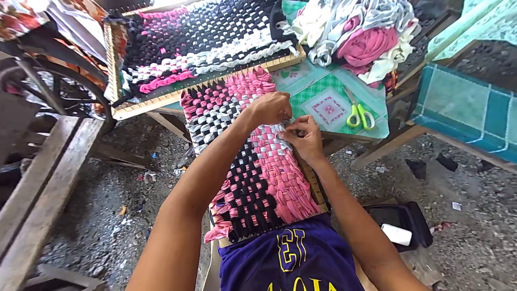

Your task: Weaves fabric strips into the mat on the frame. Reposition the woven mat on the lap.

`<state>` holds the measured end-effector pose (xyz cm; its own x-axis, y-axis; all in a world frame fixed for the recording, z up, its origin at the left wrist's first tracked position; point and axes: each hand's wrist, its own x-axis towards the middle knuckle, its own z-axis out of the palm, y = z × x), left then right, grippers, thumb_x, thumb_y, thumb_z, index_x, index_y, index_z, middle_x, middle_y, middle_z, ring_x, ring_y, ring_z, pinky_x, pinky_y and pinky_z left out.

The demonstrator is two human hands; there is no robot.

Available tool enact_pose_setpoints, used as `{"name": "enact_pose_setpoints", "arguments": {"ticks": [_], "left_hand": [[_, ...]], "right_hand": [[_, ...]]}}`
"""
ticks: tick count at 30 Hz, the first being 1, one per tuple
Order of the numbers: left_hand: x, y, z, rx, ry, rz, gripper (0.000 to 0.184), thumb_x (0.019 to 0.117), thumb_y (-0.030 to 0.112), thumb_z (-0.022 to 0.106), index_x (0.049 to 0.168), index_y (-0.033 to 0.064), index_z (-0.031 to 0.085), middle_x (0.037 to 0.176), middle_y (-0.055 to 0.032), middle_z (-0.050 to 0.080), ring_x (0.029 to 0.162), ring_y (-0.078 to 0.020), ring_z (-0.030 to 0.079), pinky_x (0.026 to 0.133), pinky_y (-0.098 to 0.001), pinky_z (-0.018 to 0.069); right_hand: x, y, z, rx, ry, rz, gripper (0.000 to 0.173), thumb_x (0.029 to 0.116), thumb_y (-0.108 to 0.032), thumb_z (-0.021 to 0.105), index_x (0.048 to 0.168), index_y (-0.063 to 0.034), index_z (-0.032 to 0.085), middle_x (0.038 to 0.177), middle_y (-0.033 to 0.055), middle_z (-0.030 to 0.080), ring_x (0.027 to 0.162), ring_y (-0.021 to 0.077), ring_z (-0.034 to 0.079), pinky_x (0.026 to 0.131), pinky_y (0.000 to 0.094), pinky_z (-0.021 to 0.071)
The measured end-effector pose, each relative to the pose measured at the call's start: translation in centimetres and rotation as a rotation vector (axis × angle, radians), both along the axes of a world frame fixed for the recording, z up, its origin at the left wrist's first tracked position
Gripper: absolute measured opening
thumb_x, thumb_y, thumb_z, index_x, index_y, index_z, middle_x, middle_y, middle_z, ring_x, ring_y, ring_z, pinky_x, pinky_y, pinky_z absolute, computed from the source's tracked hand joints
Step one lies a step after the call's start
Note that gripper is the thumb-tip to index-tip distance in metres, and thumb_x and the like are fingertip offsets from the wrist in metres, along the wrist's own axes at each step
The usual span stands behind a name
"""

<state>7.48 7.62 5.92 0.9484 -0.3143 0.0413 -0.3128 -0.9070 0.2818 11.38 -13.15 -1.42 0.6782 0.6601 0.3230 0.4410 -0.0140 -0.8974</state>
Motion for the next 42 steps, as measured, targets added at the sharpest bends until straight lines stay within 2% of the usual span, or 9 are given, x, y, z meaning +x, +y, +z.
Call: {"name": "enact_pose_setpoints", "arguments": {"ticks": [5, 14, 17, 23, 28, 32, 35, 39, 42], "left_hand": [[1.7, -1.3, 2.1, 0.222, 0.138, -0.04, 0.014, 0.0887, 0.01, 0.073, 0.102, 0.0108, 0.078, 0.118, -0.018, 0.065, 0.119, -0.0367, 0.059, 0.105, -0.0528, 0.0474], [1.9, -1.5, 1.1, 0.352, 0.042, -0.127, 0.007, 0.0854, 0.008, 0.074, 0.089, 0.0052, 0.068, 0.116, -0.0157, 0.061, 0.117, -0.0369, 0.057, 0.094, -0.052, 0.0513], [1.4, -1.7, 0.8, 0.284, 0.003, -0.069, 0.015, 0.0832, 0.007, 0.073, 0.096, 0.0045, 0.066, 0.117, -0.0158, 0.06, 0.117, -0.0367, 0.057, 0.096, -0.0519, 0.0501], [-2.4, -1.0, -0.8, -0.051, -0.141, 0.084, 0.018, 0.0986, 0.005, 0.051, 0.112, 0.0029, 0.064, 0.115, -0.0145, 0.066, 0.121, -0.035, 0.057, 0.108, -0.0508, 0.0446], [-2.6, -1.6, -1.5, -0.087, -0.182, 0.048, 0.013, 0.0995, 0.003, 0.05, 0.108, 0.0002, 0.059, 0.108, -0.017, 0.065, 0.113, -0.0351, 0.06, 0.104, -0.0479, 0.0474], [-1.4, -2.7, 0.8, 0.083, 0.03, 0.029, 0.023, 0.0905, -0.004, 0.062, 0.113, -0.001, 0.058, 0.108, -0.0199, 0.062, 0.105, -0.0371, 0.065, 0.094, -0.0496, 0.0539], [-0.3, -3.6, 2.2, 0.253, 0.186, 0.07, 0.042, 0.077, -0.004, 0.075, 0.117, -0.0004, 0.062, 0.116, -0.0209, 0.063, 0.112, -0.0392, 0.063, 0.097, -0.0526, 0.0521], [0.3, -4.6, 3.0, 0.382, 0.212, 0.065, 0.023, 0.0753, 0.001, 0.078, 0.097, -0.0004, 0.069, 0.111, -0.0205, 0.065, 0.111, -0.0395, 0.063, 0.098, -0.0532, 0.0512], [0.1, -3.4, 2.5, 0.288, 0.141, 0.031, 0.011, 0.0812, 0.002, 0.071, 0.092, 0.0024, 0.072, 0.11, -0.0192, 0.065, 0.111, -0.038, 0.062, 0.097, -0.0541, 0.0511]], "right_hand": [[0.0, 0.1, -0.4, 0.063, 0.042, 0.023, 0.024, 0.0798, -0.036, 0.088, 0.091, -0.0163, 0.08, 0.11, 0.008, 0.061, 0.1, 0.0166, 0.057, 0.075, 0.0277, 0.0491], [-0.3, 0.3, -0.3, 0.09, 0.078, 0.022, 0.021, 0.081, -0.03, 0.087, 0.091, -0.0125, 0.079, 0.103, 0.0071, 0.063, 0.096, 0.0157, 0.059, 0.076, 0.0278, 0.0508], [-0.2, 0.2, -0.4, 0.102, 0.111, 0.025, 0.022, 0.0807, -0.027, 0.088, 0.091, -0.0104, 0.078, 0.102, 0.0074, 0.063, 0.092, 0.0131, 0.06, 0.07, 0.024, 0.0507], [-0.1, 0.3, -0.4, 0.046, 0.211, -0.015, 0.022, 0.0925, -0.029, 0.076, 0.1, -0.0079, 0.073, 0.105, 0.0084, 0.062, 0.087, 0.0133, 0.062, 0.072, 0.0265, 0.0547], [-0.2, 0.5, 0.1, 0.009, 0.232, -0.01, 0.022, 0.0985, -0.027, 0.068, 0.102, -0.0055, 0.07, 0.105, 0.0095, 0.059, 0.09, 0.0142, 0.06, 0.077, 0.0276, 0.0524], [-0.1, 0.4, -0.1, 0.012, 0.179, 0.01, 0.021, 0.0965, -0.027, 0.069, 0.1, -0.0067, 0.07, 0.104, 0.01, 0.059, 0.089, 0.0143, 0.06, 0.074, 0.0271, 0.053], [-0.1, 0.5, -0.2, 0.019, 0.149, 0.02, 0.021, 0.0964, -0.028, 0.069, 0.1, -0.0073, 0.071, 0.103, 0.0098, 0.059, 0.09, 0.0148, 0.06, 0.075, 0.0272, 0.0526], [-0.2, 0.5, -0.3, 0.026, 0.16, 0.013, 0.021, 0.0965, -0.027, 0.069, 0.1, -0.0067, 0.071, 0.103, 0.0096, 0.059, 0.09, 0.0142, 0.06, 0.076, 0.0263, 0.0528], [-0.2, 0.6, -0.2, 0.023, 0.168, 0.014, 0.022, 0.0967, -0.028, 0.069, 0.1, -0.0065, 0.071, 0.103, 0.0097, 0.059, 0.089, 0.0143, 0.06, 0.075, 0.0266, 0.0529]]}}
